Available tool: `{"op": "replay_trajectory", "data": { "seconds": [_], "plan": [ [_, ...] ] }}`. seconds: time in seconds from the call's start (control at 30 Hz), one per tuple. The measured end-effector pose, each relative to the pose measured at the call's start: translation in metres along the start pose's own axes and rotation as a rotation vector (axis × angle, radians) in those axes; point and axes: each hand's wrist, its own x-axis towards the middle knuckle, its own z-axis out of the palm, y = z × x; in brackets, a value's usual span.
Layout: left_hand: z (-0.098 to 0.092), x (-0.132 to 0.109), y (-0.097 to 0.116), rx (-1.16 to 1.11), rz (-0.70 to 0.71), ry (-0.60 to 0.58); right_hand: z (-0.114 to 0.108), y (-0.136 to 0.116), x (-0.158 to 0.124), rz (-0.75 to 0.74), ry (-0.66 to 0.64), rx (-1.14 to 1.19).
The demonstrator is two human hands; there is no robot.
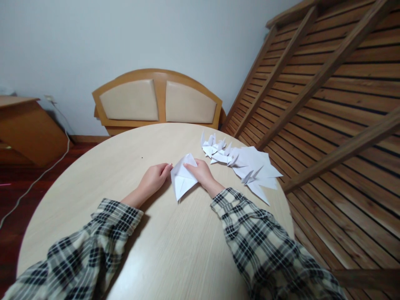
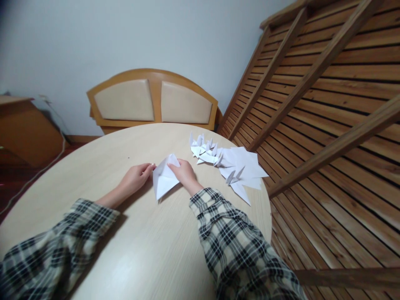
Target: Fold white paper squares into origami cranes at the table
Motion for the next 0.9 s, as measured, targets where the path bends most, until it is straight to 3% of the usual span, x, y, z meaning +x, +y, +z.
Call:
{"op": "replay_trajectory", "data": {
  "seconds": [0.13, 0.3, 0.43, 0.67, 0.9],
  "plan": [
    [0.0, 0.003, -0.012, 0.062, 0.113, 0.021, -0.003, -0.003, -0.003, -0.013, -0.01, 0.072],
    [0.005, 0.005, -0.01, 0.042, 0.197, -0.018, -0.006, -0.01, -0.009, -0.014, -0.043, 0.215],
    [0.009, 0.004, -0.005, -0.008, 0.194, -0.018, -0.007, -0.01, -0.012, 0.013, -0.071, 0.36],
    [0.016, 0.004, -0.001, -0.355, 0.116, -0.019, -0.005, -0.011, -0.014, 0.026, -0.019, 0.523],
    [0.018, 0.004, 0.001, -0.538, 0.024, -0.079, -0.004, -0.013, -0.017, 0.037, 0.007, 0.459]
  ]
}}
